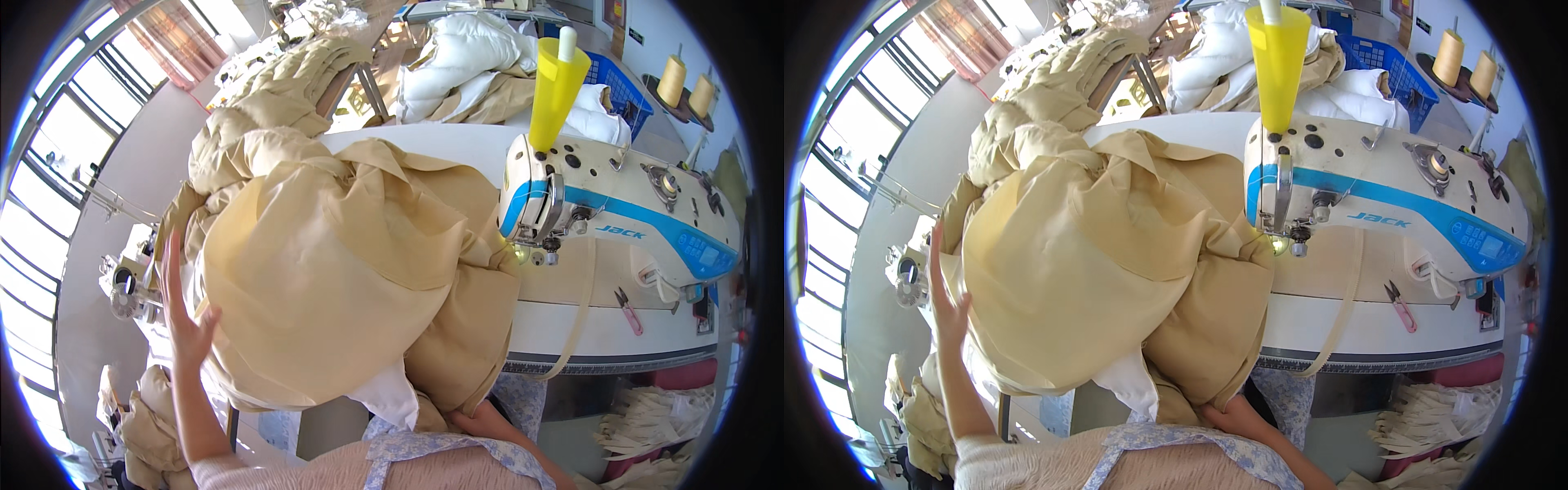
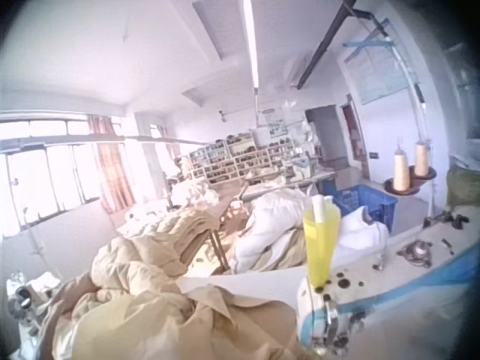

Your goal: The person aligns a zipper to a beige fabric panel and sews it using a sewing machine. They repeatedly adjust the fabric and zipper, guide them under the needle, and trim excess thread with scissors.

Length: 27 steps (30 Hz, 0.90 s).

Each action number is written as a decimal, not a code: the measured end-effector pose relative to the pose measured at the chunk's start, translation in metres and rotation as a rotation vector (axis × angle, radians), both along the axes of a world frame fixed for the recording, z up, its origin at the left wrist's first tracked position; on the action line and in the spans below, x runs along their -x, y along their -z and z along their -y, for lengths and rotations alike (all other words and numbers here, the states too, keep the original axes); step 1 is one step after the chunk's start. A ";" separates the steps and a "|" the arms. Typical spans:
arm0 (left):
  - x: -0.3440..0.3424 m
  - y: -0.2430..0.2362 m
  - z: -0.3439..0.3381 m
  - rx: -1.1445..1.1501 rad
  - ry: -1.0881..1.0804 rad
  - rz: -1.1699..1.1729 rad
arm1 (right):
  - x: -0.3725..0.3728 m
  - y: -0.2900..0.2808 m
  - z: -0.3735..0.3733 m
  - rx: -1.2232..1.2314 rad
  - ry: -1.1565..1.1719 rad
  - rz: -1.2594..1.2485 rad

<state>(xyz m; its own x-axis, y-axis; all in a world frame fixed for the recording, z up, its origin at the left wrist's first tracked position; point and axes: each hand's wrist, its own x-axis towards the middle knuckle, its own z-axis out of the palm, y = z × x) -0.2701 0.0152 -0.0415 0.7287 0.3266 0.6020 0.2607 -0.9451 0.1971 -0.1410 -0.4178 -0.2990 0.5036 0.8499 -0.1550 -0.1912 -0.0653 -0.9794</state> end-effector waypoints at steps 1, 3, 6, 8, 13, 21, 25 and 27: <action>0.029 0.026 0.006 -0.060 -0.114 0.000 | -0.002 -0.004 -0.005 -0.007 0.017 0.034; 0.068 0.084 0.022 0.311 -0.464 -0.051 | -0.002 -0.013 -0.007 -0.064 0.081 0.094; 0.066 0.142 0.006 0.521 -0.489 -0.113 | -0.005 -0.029 -0.005 0.372 -0.092 -0.194; 0.054 0.135 -0.039 0.604 -0.256 0.152 | -0.008 -0.040 0.000 0.390 -0.141 -0.135; 0.007 -0.068 -0.225 0.010 -0.087 0.270 | -0.014 -0.054 -0.003 0.364 -0.281 -0.230; -0.229 -0.079 0.023 -0.114 0.298 0.060 | -0.013 -0.055 -0.018 0.557 -0.312 -0.008; -0.212 0.098 0.221 -0.324 1.036 -0.233 | -0.022 -0.056 0.003 0.552 -0.382 0.009; -0.221 0.159 0.195 -0.266 0.807 -0.215 | -0.023 -0.054 0.018 0.550 -0.304 -0.074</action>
